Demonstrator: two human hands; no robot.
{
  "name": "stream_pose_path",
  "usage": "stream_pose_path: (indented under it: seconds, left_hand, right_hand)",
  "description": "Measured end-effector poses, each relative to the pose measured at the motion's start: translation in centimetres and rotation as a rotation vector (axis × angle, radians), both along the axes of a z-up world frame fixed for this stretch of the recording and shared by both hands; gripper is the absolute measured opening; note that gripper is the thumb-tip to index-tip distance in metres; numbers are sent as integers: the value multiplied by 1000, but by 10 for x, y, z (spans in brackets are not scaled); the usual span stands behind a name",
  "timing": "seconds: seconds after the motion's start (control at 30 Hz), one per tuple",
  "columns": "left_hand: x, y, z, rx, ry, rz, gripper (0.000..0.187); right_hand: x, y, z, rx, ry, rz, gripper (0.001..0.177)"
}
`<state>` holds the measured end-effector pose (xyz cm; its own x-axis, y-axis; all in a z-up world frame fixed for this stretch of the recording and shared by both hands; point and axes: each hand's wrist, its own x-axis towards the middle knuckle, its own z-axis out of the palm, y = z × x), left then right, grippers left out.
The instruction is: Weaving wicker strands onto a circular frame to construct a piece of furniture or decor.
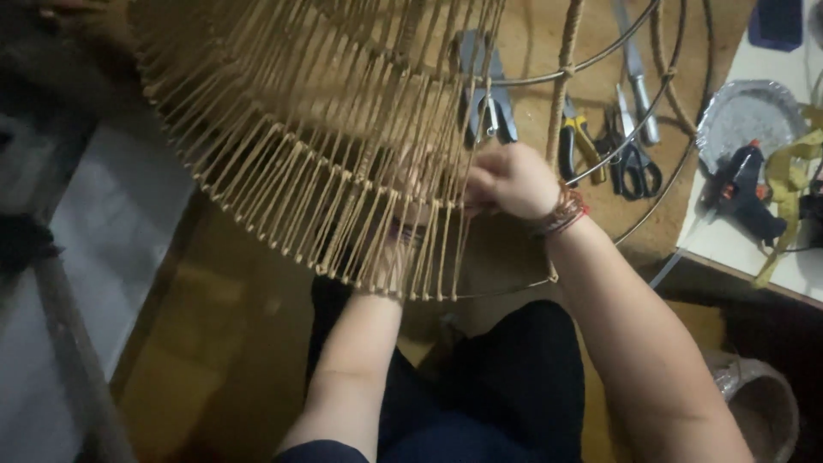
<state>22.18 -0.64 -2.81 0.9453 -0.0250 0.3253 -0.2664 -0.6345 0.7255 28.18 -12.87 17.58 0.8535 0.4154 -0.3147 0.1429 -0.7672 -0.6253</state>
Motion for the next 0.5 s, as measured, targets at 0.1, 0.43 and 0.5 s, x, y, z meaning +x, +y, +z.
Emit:
stream_pose_path:
  seconds: [0.1, 0.43, 0.5]
  left_hand:
    - [-42, 3, 10, 83, -100, 65, 36]
    - [-200, -14, -16, 22, 415, -275, 25]
    - [-207, -15, 26, -115, 457, -348, 16]
  right_hand:
    - [15, -6, -38, -133, -134, -172, 33]
    - [-95, 3, 78, 497, -490, -365, 20]
    - [-147, -11, 87, 473, -656, -326, 22]
